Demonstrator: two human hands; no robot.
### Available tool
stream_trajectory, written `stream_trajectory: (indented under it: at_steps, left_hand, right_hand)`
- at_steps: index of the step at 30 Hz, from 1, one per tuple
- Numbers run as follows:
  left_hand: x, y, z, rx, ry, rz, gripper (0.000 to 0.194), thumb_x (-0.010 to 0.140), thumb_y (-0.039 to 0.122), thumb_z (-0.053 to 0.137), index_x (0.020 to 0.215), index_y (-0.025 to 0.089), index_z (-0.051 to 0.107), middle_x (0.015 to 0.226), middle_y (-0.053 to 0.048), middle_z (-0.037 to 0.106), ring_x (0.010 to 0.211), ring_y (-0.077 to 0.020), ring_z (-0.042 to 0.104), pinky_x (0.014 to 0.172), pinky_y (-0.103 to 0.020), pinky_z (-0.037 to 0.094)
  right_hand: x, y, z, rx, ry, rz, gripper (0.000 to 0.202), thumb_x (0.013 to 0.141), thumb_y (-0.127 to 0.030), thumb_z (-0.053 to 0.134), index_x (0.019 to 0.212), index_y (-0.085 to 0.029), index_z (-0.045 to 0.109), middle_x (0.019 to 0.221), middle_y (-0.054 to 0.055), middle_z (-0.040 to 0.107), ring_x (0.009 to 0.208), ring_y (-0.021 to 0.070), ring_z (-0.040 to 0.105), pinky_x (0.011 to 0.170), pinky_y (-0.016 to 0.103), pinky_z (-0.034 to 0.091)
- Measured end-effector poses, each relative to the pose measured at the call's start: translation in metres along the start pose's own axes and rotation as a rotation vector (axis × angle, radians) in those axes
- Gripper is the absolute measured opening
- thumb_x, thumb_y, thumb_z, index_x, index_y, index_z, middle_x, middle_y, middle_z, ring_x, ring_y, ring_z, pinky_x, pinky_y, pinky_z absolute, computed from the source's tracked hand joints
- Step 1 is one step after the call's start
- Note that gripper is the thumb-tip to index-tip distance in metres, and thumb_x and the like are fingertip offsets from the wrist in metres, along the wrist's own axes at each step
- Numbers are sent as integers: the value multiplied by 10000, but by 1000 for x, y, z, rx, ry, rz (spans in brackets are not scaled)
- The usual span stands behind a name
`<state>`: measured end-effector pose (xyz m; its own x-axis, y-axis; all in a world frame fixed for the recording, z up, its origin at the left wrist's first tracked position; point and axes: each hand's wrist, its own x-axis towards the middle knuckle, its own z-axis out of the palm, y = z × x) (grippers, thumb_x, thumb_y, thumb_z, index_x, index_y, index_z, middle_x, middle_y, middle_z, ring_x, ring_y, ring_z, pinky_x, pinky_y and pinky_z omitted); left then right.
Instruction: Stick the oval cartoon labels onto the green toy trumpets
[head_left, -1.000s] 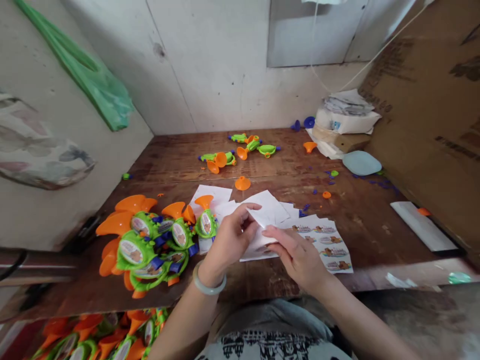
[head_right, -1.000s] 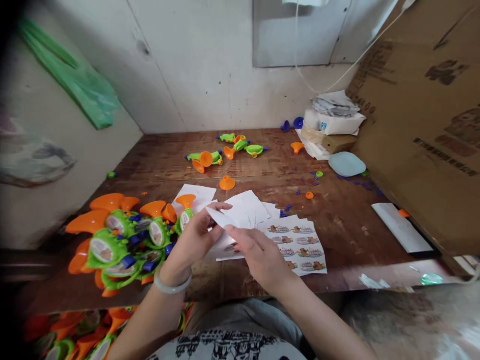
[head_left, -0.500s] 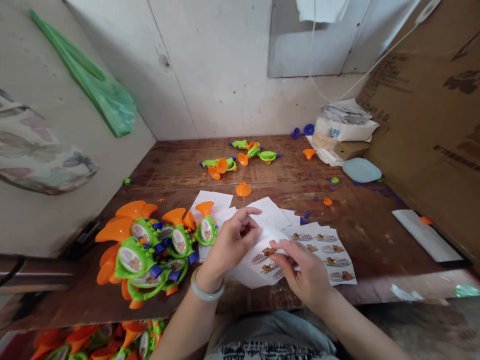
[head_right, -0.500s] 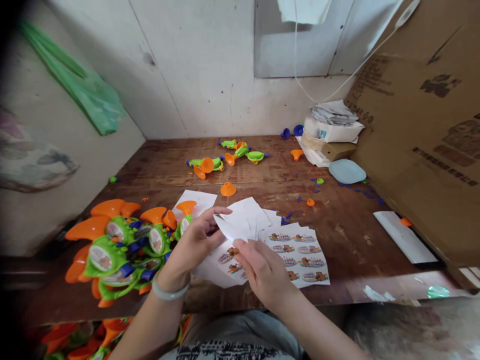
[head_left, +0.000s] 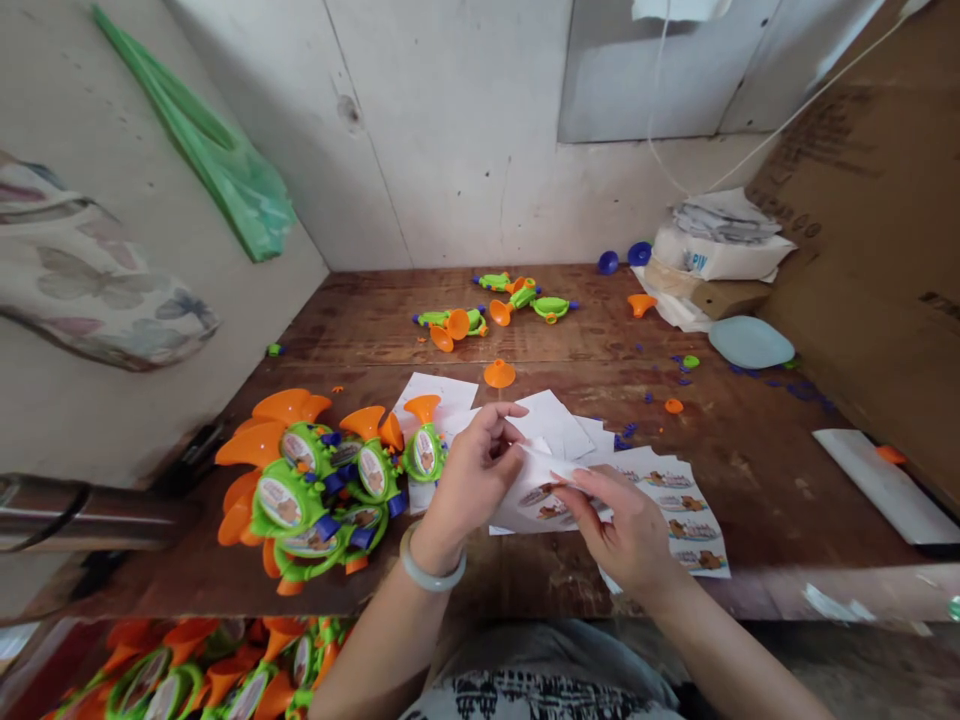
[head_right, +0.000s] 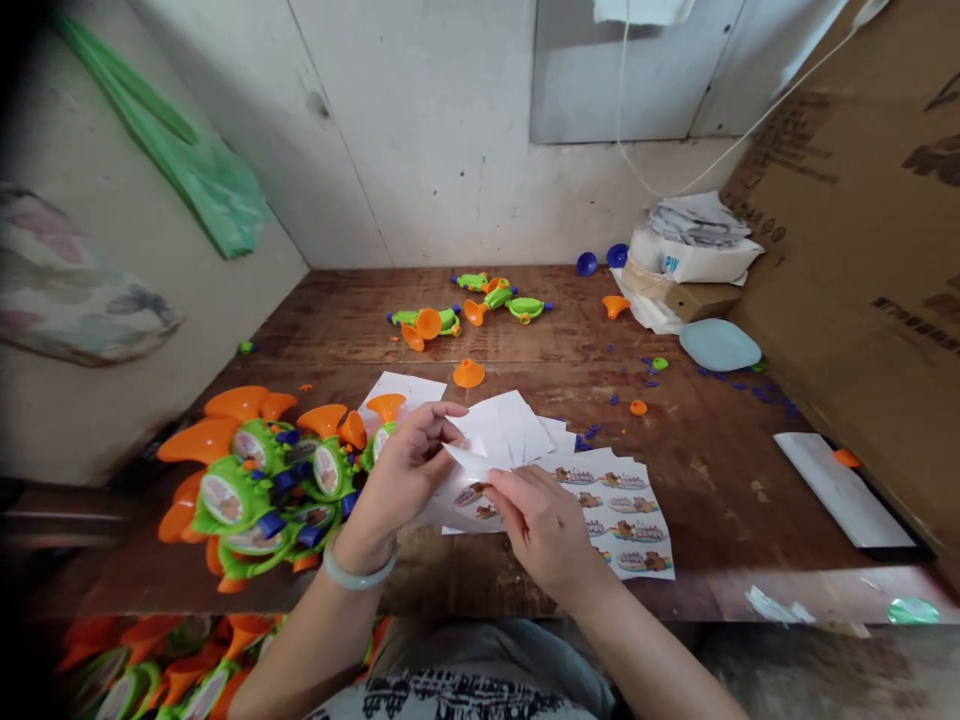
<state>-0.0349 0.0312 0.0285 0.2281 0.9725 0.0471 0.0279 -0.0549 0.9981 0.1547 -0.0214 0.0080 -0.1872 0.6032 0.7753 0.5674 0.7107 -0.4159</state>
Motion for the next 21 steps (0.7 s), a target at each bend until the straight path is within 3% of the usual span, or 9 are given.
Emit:
stream_trajectory:
  at_steps: [5,9,12,15,18,21]
  left_hand:
    - [9,-9,2,53,66,21,343,829,221,653,1165,189,593,756,30,600,654,-133,542,613,-255,402]
    - [11,-8,4,43,16,11,361,835,225,661,1186,184,589,784,21,616,671,-134,549,627,-261,410]
    - [8,-2,6,-17,-36,15,354,846,233,670,1187,188,586,779,29,608,677,-130,548,631,-255,411]
    - [3,5,7,-57,-77,8,348,862,246,679,1195,196,592,783,29,608,682,-128,551,629,-249,411]
    - [0,8,7,-73,-94,-12,349,863,233,678,1199,200,589,799,19,623,699,-132,564,642,-248,414]
    - [-1,7,6,-73,-64,-37,365,827,203,693,1173,206,576,814,19,624,677,-127,557,628,-245,412]
  right_hand:
    - [-8,-2,-12,-108,-22,-232,259,982,-45,580,1114,-253,658,759,-13,769,675,175,718,587,283,594]
    - [-7,-7,-20,-104,-38,-87,180,994,-101,618,1064,-266,632,718,-24,752,581,162,695,534,276,572]
    - [0,-8,-19,-49,-77,75,204,1031,-237,639,1231,-259,608,902,33,823,726,200,785,619,304,642]
    - [6,-6,-15,36,-150,158,254,1040,-248,630,1292,-262,604,989,28,839,807,188,810,716,295,676]
    - [4,-3,-11,45,-128,140,282,1011,-159,634,1268,-277,638,934,1,835,794,174,798,738,282,677]
    - [-5,2,-9,-13,-96,20,386,965,-78,640,1275,-304,676,927,5,824,811,190,777,716,300,669]
